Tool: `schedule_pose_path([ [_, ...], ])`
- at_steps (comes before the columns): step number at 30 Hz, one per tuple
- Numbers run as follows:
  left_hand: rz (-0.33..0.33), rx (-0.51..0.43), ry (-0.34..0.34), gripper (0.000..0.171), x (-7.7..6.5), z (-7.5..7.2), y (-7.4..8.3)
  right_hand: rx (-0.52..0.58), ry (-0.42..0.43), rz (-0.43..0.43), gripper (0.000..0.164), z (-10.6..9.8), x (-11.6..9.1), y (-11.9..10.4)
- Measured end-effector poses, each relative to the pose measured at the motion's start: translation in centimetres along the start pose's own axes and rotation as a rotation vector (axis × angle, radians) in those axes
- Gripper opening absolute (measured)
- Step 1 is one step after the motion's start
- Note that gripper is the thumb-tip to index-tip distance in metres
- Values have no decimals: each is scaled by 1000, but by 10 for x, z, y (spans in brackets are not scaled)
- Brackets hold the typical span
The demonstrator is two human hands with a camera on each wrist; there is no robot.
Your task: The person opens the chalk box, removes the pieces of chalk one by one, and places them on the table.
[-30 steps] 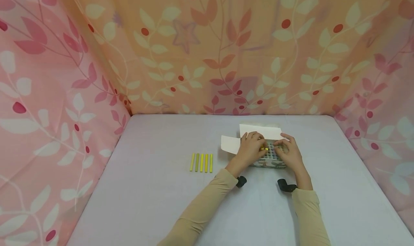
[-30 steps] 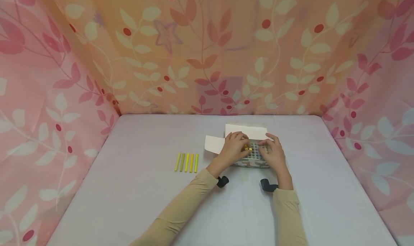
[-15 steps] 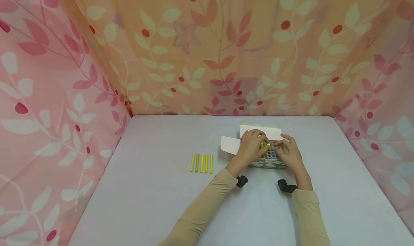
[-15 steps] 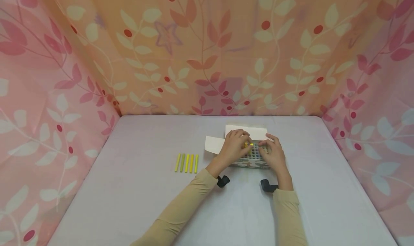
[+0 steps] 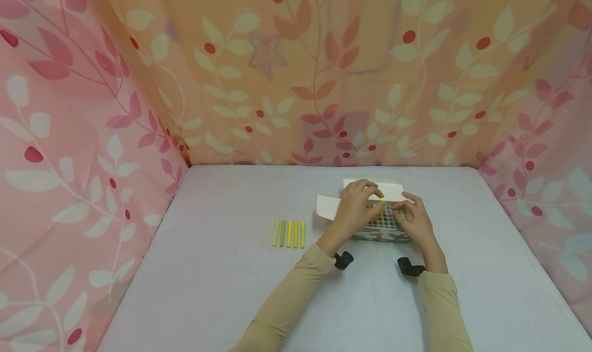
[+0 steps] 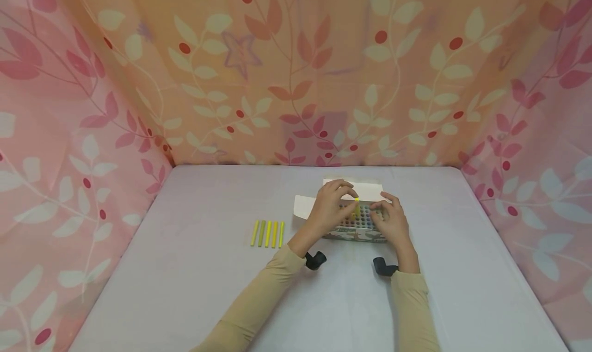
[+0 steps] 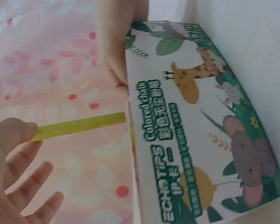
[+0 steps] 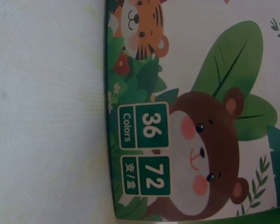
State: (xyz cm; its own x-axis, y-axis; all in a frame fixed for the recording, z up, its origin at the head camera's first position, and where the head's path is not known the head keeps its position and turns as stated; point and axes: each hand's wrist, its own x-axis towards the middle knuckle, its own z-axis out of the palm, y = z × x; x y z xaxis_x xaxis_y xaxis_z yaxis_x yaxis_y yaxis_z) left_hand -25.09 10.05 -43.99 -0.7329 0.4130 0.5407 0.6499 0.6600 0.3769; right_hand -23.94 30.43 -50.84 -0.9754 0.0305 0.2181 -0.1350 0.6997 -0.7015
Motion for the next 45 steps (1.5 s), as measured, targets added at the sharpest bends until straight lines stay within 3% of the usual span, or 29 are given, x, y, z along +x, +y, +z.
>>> schedule_pose_path([
  [9, -36, -153, 121, 10, -10, -20, -7, -7, 19, -2, 14, 1, 0, -2],
  [18, -83, -232, 168, 11, -20, -38, -20, -3, 8, 22, 15, 0, 0, -2],
  [32, -165, -251, 207, 10, -43, -59, -49, 2, 2, 26, 15, -1, -1, -4],
  [45, -162, -247, 223, 9, -62, -72, -71, 13, 10, -2, 13, -1, -2, -4],
])
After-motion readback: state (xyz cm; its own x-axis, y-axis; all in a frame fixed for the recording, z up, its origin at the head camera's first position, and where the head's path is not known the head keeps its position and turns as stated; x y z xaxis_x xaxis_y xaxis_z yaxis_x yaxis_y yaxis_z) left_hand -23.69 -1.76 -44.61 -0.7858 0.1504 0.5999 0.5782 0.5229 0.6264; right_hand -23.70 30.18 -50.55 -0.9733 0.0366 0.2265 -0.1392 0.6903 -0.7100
